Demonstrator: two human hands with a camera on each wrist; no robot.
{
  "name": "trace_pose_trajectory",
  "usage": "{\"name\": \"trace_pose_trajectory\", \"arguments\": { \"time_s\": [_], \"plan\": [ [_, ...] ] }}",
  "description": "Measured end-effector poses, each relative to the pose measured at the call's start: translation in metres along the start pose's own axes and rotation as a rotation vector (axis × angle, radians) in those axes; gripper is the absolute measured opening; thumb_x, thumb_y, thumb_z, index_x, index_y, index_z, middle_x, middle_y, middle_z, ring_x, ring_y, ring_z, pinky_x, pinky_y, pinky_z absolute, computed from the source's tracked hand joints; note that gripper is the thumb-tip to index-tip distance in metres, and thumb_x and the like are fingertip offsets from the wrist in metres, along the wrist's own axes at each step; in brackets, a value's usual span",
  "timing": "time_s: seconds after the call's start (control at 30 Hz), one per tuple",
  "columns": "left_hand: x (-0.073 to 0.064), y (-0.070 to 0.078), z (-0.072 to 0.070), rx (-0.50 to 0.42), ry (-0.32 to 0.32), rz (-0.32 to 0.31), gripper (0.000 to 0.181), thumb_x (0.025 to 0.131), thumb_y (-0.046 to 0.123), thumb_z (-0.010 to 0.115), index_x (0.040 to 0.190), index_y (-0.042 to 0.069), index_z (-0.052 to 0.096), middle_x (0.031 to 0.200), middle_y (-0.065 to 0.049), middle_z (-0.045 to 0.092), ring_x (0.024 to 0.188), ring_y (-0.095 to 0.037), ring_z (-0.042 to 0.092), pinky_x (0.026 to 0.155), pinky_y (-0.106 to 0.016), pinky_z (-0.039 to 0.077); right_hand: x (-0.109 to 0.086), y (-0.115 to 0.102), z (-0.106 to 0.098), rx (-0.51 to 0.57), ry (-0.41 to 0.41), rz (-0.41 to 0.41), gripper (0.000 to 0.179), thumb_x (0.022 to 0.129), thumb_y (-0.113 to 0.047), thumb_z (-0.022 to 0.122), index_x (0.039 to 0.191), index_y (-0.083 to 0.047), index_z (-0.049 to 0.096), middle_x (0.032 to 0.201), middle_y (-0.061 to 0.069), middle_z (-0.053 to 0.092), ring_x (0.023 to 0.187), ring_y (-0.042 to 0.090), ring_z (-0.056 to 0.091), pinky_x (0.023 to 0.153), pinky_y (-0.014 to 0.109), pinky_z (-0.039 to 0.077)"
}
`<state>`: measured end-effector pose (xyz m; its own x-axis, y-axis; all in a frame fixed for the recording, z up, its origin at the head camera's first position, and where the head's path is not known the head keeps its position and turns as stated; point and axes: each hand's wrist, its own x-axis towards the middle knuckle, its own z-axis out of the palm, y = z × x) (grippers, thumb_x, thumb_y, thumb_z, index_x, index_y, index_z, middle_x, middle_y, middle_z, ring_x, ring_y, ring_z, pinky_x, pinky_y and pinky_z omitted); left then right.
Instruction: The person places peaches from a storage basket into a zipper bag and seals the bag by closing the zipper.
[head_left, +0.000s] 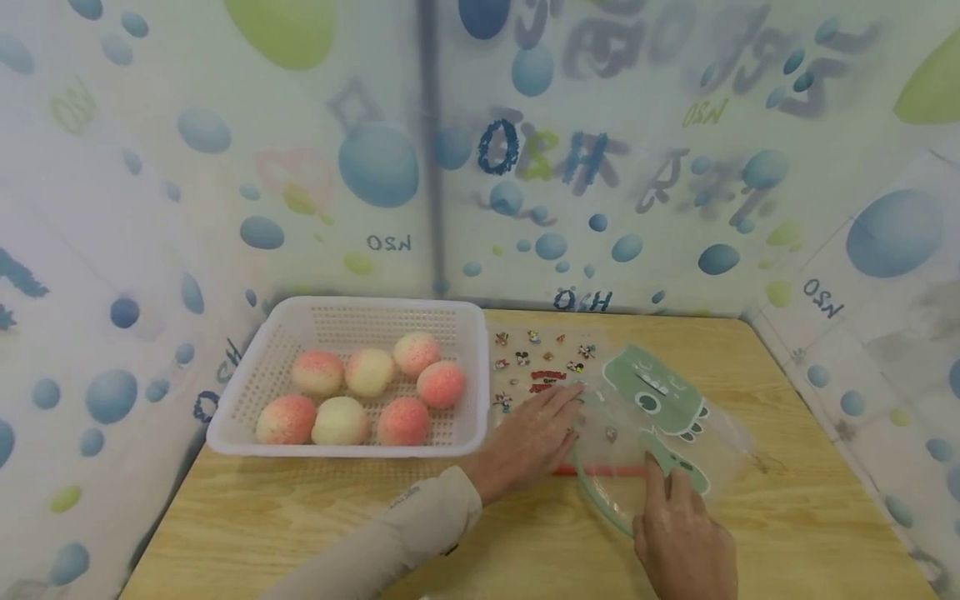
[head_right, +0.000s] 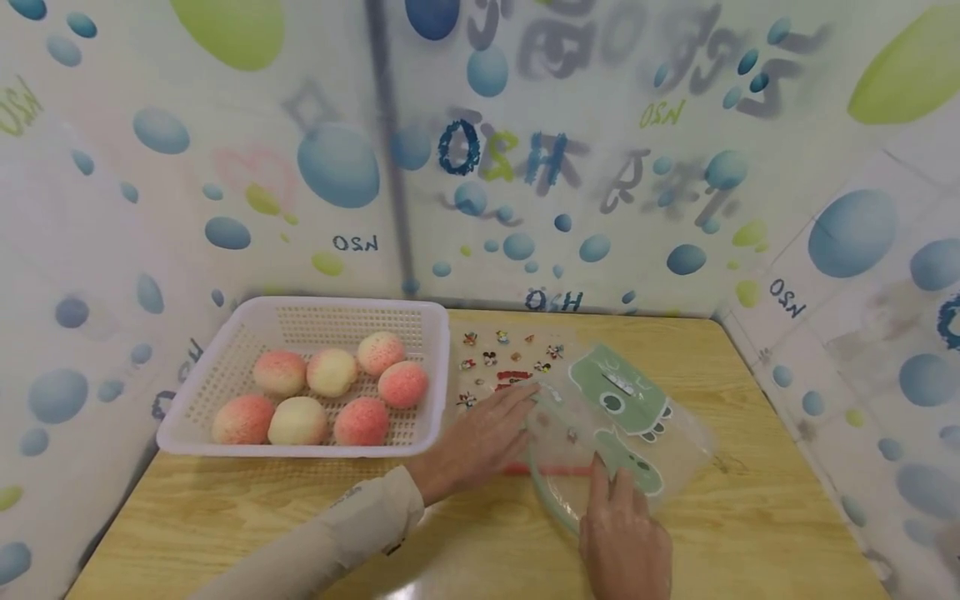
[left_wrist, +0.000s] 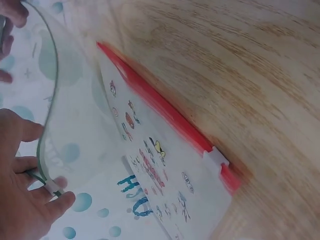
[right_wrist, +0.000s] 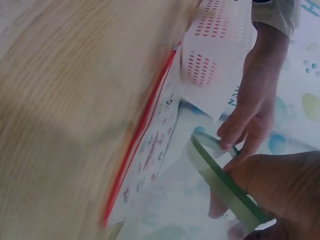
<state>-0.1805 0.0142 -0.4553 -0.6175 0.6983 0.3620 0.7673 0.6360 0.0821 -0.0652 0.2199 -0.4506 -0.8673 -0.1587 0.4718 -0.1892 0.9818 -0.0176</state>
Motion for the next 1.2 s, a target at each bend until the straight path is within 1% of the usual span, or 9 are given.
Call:
{"name": "trace_pose_trajectory", "arguments": {
  "time_s": [0.17,0.3,0.4,0.57,0.67,0.8,0.87,1.03,1.2],
  "plan": [
    [-0.001,0.001,0.000,-0.003,-0.056,0.000,0.042,0.103,0.017,0.057,0.143,0.007,0.053,0.157,-0.009,0.041,0.143,-0.026,0.039,0.114,-0.037,0.033,0.008,-0.006,-0.005,0.035,0.042,-0.028,0.087,0.060,-0.007,0.077,0.139,0.012,0.046,0.089,0.019,0.051,0.048,0.022,0.043,0.032,0.033,0.033],
    [-0.003,0.002,0.001,0.026,-0.056,0.013,0.038,0.098,0.017,0.063,0.135,0.011,0.060,0.155,-0.008,0.044,0.144,-0.028,0.037,0.115,-0.041,0.032,0.010,-0.012,-0.007,0.065,0.088,-0.060,0.079,0.068,-0.015,0.067,0.139,0.013,0.046,0.094,0.020,0.056,0.045,0.021,0.043,0.032,0.032,0.031],
    [-0.004,0.002,0.001,0.059,-0.047,0.018,0.037,0.096,0.021,0.066,0.132,0.013,0.062,0.155,-0.008,0.045,0.146,-0.029,0.033,0.118,-0.044,0.027,0.011,-0.015,-0.009,0.073,0.107,-0.076,0.075,0.072,-0.021,0.058,0.137,0.013,0.048,0.093,0.021,0.059,0.043,0.022,0.044,0.033,0.032,0.030],
    [-0.005,0.000,-0.005,0.066,-0.056,0.000,0.035,0.099,0.027,0.062,0.133,0.019,0.065,0.159,-0.012,0.037,0.149,-0.031,0.027,0.119,-0.046,0.021,0.012,-0.020,-0.014,0.044,0.027,-0.050,0.073,0.071,-0.017,0.065,0.136,0.014,0.049,0.094,0.022,0.061,0.045,0.020,0.046,0.032,0.029,0.030],
    [-0.009,-0.006,-0.014,0.057,-0.006,0.002,0.031,0.099,0.027,0.062,0.128,0.019,0.069,0.157,-0.014,0.040,0.147,-0.032,0.031,0.119,-0.046,0.025,0.014,-0.022,-0.016,0.025,-0.027,-0.028,0.075,0.070,-0.014,0.070,0.136,0.015,0.049,0.095,0.023,0.062,0.045,0.016,0.043,0.032,0.028,0.029],
    [-0.021,-0.021,-0.029,0.033,0.107,0.007,0.023,0.095,0.022,0.067,0.117,0.016,0.071,0.144,-0.010,0.053,0.138,-0.029,0.044,0.112,-0.044,0.037,0.016,-0.024,-0.017,0.009,-0.083,-0.003,0.076,0.071,-0.013,0.073,0.137,0.014,0.048,0.093,0.022,0.061,0.045,0.013,0.035,0.033,0.026,0.027],
    [-0.028,-0.030,-0.037,0.012,0.139,0.001,0.021,0.094,0.019,0.068,0.115,0.016,0.071,0.138,-0.007,0.058,0.132,-0.027,0.050,0.108,-0.043,0.042,0.016,-0.024,-0.017,0.002,-0.099,0.006,0.077,0.071,-0.013,0.074,0.138,0.014,0.048,0.091,0.021,0.061,0.045,0.012,0.034,0.033,0.026,0.026],
    [-0.053,-0.054,-0.055,0.001,0.161,-0.046,0.023,0.091,0.015,0.070,0.114,0.015,0.071,0.128,-0.006,0.064,0.120,-0.027,0.057,0.102,-0.044,0.046,0.015,-0.023,-0.016,0.014,-0.083,-0.007,0.076,0.072,-0.013,0.073,0.138,0.013,0.048,0.088,0.019,0.060,0.045,0.011,0.032,0.034,0.026,0.025],
    [-0.076,-0.075,-0.064,0.004,0.138,-0.089,0.024,0.092,0.014,0.069,0.115,0.008,0.069,0.121,-0.009,0.065,0.117,-0.030,0.058,0.102,-0.047,0.046,0.016,-0.024,-0.016,0.022,-0.094,-0.010,0.076,0.073,-0.014,0.074,0.139,0.013,0.048,0.089,0.019,0.061,0.045,0.011,0.033,0.034,0.026,0.026]
  ]
}}
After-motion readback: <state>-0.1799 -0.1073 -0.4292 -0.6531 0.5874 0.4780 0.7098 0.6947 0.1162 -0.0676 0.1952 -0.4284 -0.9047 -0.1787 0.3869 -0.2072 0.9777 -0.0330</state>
